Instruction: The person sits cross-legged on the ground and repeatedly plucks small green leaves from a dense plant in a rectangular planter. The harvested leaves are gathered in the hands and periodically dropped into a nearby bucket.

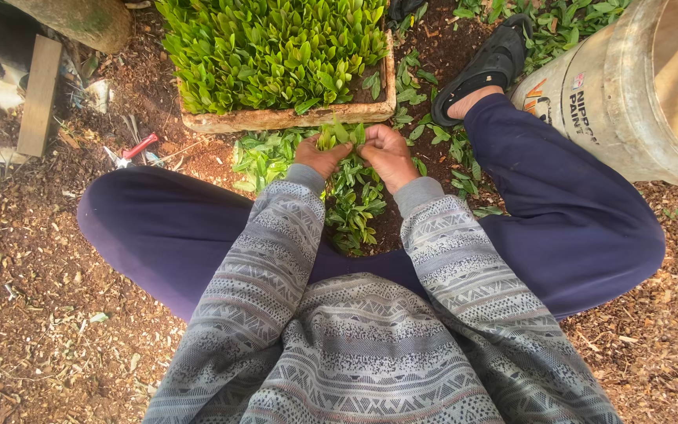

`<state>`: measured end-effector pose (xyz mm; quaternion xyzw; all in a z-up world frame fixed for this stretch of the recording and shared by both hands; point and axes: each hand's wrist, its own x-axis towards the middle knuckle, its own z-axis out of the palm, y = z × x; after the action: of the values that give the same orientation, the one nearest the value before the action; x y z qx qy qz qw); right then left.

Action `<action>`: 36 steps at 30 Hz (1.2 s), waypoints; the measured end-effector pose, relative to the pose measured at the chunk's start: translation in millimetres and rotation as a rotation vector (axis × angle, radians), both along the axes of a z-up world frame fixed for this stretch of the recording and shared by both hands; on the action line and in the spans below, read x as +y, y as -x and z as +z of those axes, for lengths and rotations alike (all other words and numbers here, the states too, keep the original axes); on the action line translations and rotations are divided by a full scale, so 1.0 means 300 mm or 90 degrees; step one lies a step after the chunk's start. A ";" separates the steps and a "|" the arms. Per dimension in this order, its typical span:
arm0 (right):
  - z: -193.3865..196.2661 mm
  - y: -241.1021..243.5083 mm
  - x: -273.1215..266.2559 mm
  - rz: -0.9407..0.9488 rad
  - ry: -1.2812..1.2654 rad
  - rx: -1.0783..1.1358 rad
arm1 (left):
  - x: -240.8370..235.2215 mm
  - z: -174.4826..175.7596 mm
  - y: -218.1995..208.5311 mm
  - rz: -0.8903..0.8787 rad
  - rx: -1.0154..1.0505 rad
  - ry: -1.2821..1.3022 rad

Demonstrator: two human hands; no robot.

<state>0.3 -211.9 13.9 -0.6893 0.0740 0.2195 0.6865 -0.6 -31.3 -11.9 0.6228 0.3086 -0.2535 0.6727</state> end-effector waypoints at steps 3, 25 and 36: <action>-0.006 0.003 0.005 -0.007 0.004 0.027 | -0.008 -0.039 0.003 0.033 -0.038 0.023; 0.164 -0.063 -0.040 -0.078 0.016 0.033 | 0.032 0.175 -0.014 0.354 -0.090 0.156; 0.089 -0.043 0.023 0.046 -0.069 0.069 | 0.001 0.040 0.001 0.216 -0.200 0.144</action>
<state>13.1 -205.0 40.7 -0.6406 0.0744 0.2848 0.7092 -1.0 -30.9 0.1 0.5144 0.2703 -0.0704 0.8108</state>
